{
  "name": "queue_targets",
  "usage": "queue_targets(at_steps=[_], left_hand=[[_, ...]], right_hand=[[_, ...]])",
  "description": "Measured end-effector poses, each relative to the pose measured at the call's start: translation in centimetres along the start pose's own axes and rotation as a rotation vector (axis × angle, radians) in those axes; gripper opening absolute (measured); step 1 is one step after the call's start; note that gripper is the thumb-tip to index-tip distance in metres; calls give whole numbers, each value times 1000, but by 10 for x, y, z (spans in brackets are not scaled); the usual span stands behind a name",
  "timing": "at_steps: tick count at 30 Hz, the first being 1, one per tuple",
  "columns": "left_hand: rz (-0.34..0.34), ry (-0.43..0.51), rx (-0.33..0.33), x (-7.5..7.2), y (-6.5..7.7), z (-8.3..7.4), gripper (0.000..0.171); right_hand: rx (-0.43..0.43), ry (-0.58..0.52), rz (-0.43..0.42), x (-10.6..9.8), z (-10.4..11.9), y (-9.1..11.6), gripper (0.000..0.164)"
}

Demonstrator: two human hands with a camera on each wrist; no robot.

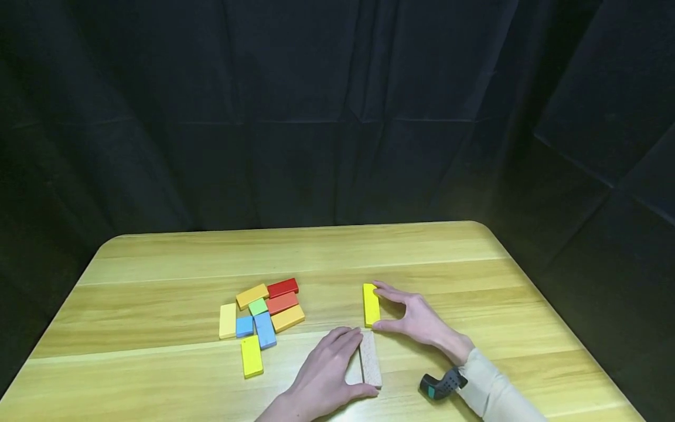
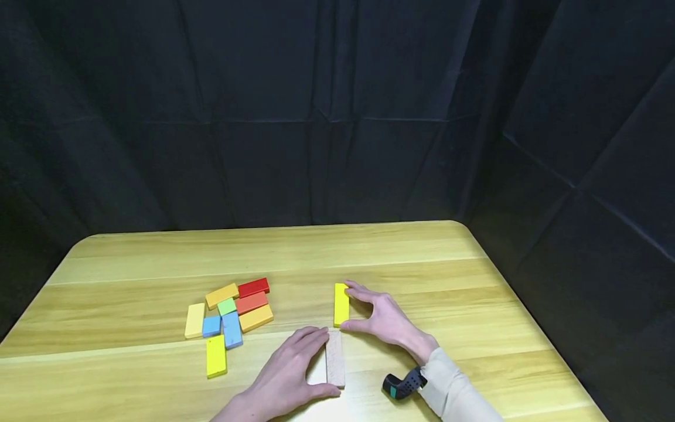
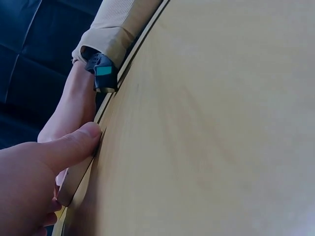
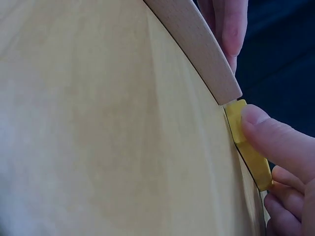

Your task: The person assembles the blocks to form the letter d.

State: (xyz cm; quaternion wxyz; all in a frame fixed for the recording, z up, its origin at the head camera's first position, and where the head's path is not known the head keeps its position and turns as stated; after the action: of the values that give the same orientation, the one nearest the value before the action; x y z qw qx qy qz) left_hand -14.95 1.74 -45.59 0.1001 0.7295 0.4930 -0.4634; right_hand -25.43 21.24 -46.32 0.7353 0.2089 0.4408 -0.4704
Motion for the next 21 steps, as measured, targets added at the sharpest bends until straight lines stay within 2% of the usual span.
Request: queue_targets(at_steps=[6,11,21], left_hand=[[-9,0,-7,2,-3,-2,90],[-9,5,-8,5,-6,-3,89],[34,77,-67,13,-11,-4,88]], right_hand=[[2,5,15,-2,-2,-1,81],[6,-11,12,-2,-3,0,72],[-19,-33,17,4,-2,0,65]])
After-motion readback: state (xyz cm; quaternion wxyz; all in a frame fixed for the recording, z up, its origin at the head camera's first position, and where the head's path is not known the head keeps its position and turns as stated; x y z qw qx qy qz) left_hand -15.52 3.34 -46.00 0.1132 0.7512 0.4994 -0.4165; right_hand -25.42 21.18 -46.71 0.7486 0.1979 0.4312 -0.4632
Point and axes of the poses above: each hand's wrist, its own y-axis away from the middle knuckle, its own x-axis out of the palm, z = x × y, the point moved 5 cm from there along -y, towards the middle knuckle, and after that the axes turned 11 degrees about y, right-handed, at the moved point
